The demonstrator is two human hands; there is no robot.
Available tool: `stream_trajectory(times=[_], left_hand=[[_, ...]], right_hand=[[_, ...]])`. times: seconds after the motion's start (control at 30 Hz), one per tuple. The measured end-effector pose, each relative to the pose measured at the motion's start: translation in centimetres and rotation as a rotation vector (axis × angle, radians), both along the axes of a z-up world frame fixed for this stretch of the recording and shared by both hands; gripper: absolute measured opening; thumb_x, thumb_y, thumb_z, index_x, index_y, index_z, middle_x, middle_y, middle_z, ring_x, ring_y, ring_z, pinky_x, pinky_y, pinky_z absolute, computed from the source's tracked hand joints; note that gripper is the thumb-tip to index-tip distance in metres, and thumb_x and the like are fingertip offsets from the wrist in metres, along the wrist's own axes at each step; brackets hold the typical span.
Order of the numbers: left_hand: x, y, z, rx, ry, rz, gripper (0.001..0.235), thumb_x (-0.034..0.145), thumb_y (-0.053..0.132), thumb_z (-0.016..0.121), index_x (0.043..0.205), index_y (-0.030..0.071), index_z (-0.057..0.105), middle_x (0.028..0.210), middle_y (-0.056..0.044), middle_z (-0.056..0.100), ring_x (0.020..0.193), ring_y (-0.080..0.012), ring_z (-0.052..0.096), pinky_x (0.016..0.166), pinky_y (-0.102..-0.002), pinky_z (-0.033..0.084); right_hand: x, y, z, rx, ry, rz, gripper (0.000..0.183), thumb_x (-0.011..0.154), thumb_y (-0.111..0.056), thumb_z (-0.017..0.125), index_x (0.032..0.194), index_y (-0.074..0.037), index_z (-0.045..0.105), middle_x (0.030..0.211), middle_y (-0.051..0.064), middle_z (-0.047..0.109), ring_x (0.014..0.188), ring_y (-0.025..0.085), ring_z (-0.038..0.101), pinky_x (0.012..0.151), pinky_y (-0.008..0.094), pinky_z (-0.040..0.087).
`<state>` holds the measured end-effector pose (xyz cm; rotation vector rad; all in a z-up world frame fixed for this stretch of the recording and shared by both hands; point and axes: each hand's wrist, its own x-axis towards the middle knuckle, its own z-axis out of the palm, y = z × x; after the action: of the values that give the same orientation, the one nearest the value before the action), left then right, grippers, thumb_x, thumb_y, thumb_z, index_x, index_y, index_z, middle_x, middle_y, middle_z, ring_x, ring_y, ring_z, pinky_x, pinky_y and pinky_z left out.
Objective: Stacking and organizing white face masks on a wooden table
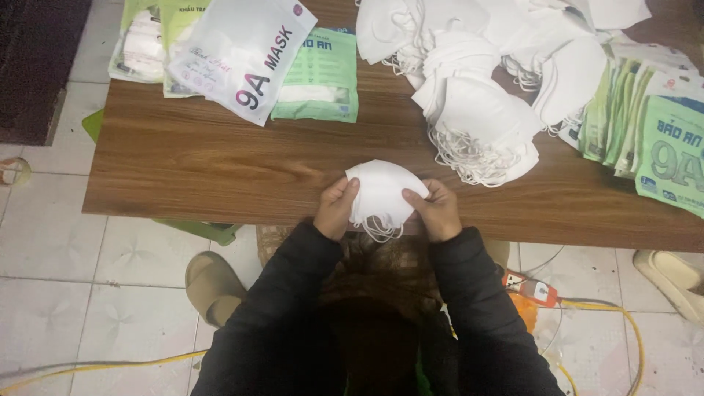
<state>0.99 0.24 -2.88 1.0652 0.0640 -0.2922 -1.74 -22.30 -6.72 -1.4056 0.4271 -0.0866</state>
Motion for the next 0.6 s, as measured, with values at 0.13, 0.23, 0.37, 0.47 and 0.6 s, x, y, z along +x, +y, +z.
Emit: stream_trajectory(times=[0.13,0.23,0.37,0.47,0.6], left_hand=[[0.2,-0.1,-1.1,-0.021,-0.003,-0.017,0.033,0.107,0.028,0.059,0.122,0.000,0.069,0.103,-0.017,0.076,0.088,-0.0184,0.073,0.082,-0.037,0.063],[0.2,-0.3,-1.5,-0.021,-0.010,-0.016,0.033,0.107,0.029,0.060,0.122,0.002,0.070,0.104,-0.016,0.077,0.087,-0.0165,0.073,0.082,-0.036,0.062],[-0.2,-0.1,-1.0,-0.014,-0.014,0.002,0.033,0.108,0.030,0.057,0.122,0.004,0.071,0.101,-0.013,0.077,0.087,-0.0140,0.072,0.080,-0.034,0.063],[-0.7,-0.2,1.5,0.027,-0.048,0.001,0.031,0.105,0.027,0.061,0.122,0.003,0.071,0.100,-0.013,0.076,0.085,-0.0142,0.071,0.076,-0.033,0.063],[-0.6,-0.4,-0.7,0.109,-0.068,0.030,0.027,0.100,0.017,0.068,0.119,-0.002,0.070,0.095,-0.014,0.076,0.080,-0.0136,0.070,0.069,-0.031,0.063]], right_hand=[[-0.5,0.3,0.7,-0.035,-0.006,0.032,0.027,0.083,-0.013,0.088,0.092,-0.001,0.065,0.071,0.011,0.071,0.058,0.014,0.068,0.048,0.029,0.059],[-0.2,0.2,0.0,-0.064,-0.021,0.023,0.027,0.083,-0.012,0.089,0.093,-0.001,0.066,0.071,0.012,0.072,0.060,0.014,0.068,0.049,0.028,0.059],[0.1,0.4,0.1,-0.100,-0.008,0.049,0.026,0.083,-0.013,0.088,0.093,-0.002,0.067,0.072,0.011,0.072,0.060,0.012,0.066,0.050,0.027,0.057],[0.2,0.7,-0.2,-0.126,-0.007,0.039,0.025,0.082,-0.013,0.089,0.091,-0.002,0.068,0.070,0.011,0.071,0.057,0.014,0.066,0.047,0.028,0.056],[-0.9,1.1,3.1,-0.483,-0.126,0.040,0.036,0.078,-0.026,0.094,0.099,-0.004,0.074,0.082,0.015,0.075,0.072,0.021,0.071,0.061,0.036,0.058]])
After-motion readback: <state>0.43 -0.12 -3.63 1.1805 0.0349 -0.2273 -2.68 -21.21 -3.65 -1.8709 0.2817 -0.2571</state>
